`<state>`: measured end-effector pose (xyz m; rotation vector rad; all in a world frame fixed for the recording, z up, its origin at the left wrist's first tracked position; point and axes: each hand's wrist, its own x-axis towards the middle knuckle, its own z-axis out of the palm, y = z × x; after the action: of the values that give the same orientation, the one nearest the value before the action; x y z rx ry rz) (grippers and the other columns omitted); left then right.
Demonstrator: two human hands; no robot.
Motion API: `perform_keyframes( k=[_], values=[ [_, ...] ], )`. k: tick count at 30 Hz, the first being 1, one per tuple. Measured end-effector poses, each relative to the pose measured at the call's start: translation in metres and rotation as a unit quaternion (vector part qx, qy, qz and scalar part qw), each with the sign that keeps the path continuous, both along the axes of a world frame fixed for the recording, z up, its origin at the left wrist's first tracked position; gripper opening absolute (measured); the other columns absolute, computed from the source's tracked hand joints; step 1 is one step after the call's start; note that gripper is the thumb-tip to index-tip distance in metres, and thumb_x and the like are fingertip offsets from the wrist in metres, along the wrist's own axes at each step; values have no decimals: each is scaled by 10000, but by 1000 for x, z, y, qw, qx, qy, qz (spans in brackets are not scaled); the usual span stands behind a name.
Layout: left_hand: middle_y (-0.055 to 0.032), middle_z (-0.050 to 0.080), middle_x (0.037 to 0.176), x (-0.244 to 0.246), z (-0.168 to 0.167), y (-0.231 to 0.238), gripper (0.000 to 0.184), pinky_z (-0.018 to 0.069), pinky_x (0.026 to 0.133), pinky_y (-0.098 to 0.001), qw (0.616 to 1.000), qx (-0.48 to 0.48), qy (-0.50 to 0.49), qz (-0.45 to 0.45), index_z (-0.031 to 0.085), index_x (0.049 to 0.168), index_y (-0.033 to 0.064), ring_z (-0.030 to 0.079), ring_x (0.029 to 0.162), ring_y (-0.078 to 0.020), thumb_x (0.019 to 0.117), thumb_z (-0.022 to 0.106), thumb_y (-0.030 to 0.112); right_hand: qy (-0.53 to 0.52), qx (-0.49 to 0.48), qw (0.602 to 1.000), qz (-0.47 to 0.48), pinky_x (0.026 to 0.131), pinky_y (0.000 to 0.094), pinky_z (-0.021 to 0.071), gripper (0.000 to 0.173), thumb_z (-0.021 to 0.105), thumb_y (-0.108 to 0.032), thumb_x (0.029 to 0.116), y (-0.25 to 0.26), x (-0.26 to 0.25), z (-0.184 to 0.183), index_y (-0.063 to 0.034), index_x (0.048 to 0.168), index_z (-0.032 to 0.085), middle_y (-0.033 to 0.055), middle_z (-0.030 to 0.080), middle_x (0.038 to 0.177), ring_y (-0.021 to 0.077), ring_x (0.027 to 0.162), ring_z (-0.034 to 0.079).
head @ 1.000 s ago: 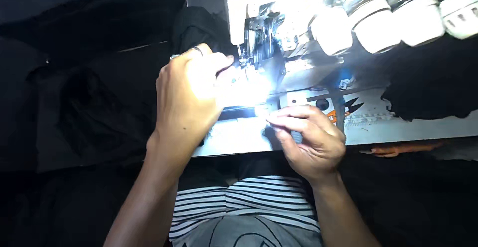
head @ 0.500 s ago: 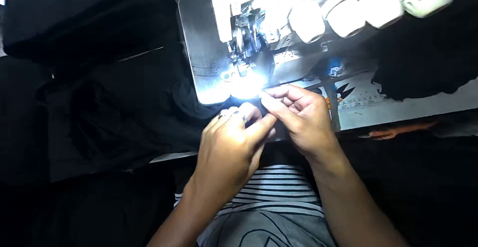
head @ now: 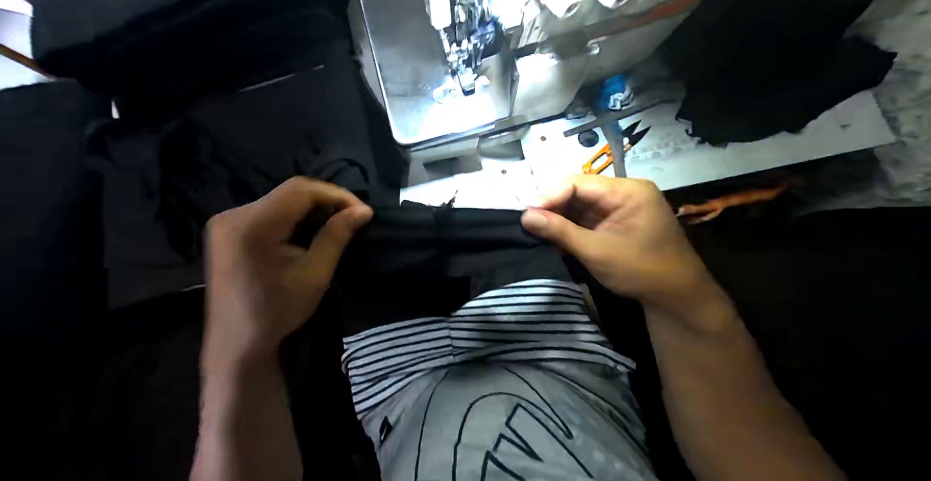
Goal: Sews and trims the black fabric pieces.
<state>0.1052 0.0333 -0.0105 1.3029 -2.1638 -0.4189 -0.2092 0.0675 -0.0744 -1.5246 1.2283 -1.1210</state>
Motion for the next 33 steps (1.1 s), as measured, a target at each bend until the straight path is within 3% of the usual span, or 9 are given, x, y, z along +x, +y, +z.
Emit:
perform_keyframes(
  k=[4,10,15,19,22,24,27,30,33],
  values=[
    [23,722,888,2,-64,-23,146,558,701,-259,999,42,2,35,730,999,112,660,761,-37,998,679,249,18,57,998,-20,558,256,570,81,795,-151,901,-19,13,-45,-104,952,754,-11,727,770,81,609,656],
    [64,721,889,6,-74,-20,118,537,687,-171,995,68,51,46,739,980,131,652,766,18,990,694,240,-59,115,991,39,640,241,608,248,844,-2,791,-18,2,-46,-61,1000,724,37,742,864,127,710,702],
    [55,737,920,3,-76,-20,133,556,758,-164,994,71,76,39,749,980,98,674,835,25,996,682,211,-67,136,988,34,615,243,608,243,844,4,790,-19,1,-47,-61,987,718,41,742,833,127,680,701],
    [59,720,883,3,-80,-22,170,528,728,-141,994,76,73,43,744,973,90,646,795,49,1020,645,219,110,86,990,-4,642,230,557,339,901,-238,773,-19,8,-41,-177,1068,745,-77,745,922,43,760,671],
    [61,710,859,5,-84,-25,184,522,698,-139,993,87,73,39,744,974,93,630,755,50,1030,629,225,227,39,973,-28,808,395,561,519,896,-489,737,-26,33,-24,-186,1132,747,-39,732,1052,125,935,667],
    [61,722,887,4,-85,-25,194,530,711,-146,992,95,71,38,753,991,99,641,773,45,1035,623,237,257,74,964,-9,815,465,543,621,824,-640,755,-35,52,-18,-198,1183,745,-15,713,1030,177,944,657],
    [62,723,911,7,-85,-24,179,538,705,-160,992,98,76,31,745,1017,108,645,774,33,1024,636,250,197,143,969,37,717,460,540,513,844,-563,789,-52,74,-21,-170,1109,767,20,702,897,188,815,652],
    [29,713,942,9,-81,-14,288,555,686,-304,996,53,-18,76,735,1181,168,647,772,-82,959,723,350,110,121,986,30,671,407,561,269,887,-361,810,-46,82,-32,-138,915,777,23,695,818,158,735,646],
    [-195,696,1123,-41,-47,3,390,496,909,-558,993,-40,-74,87,689,1278,46,654,1044,-343,961,686,274,67,122,990,-20,712,403,576,221,881,-273,822,-37,80,-40,-115,930,771,29,691,870,153,778,649]
  ],
)
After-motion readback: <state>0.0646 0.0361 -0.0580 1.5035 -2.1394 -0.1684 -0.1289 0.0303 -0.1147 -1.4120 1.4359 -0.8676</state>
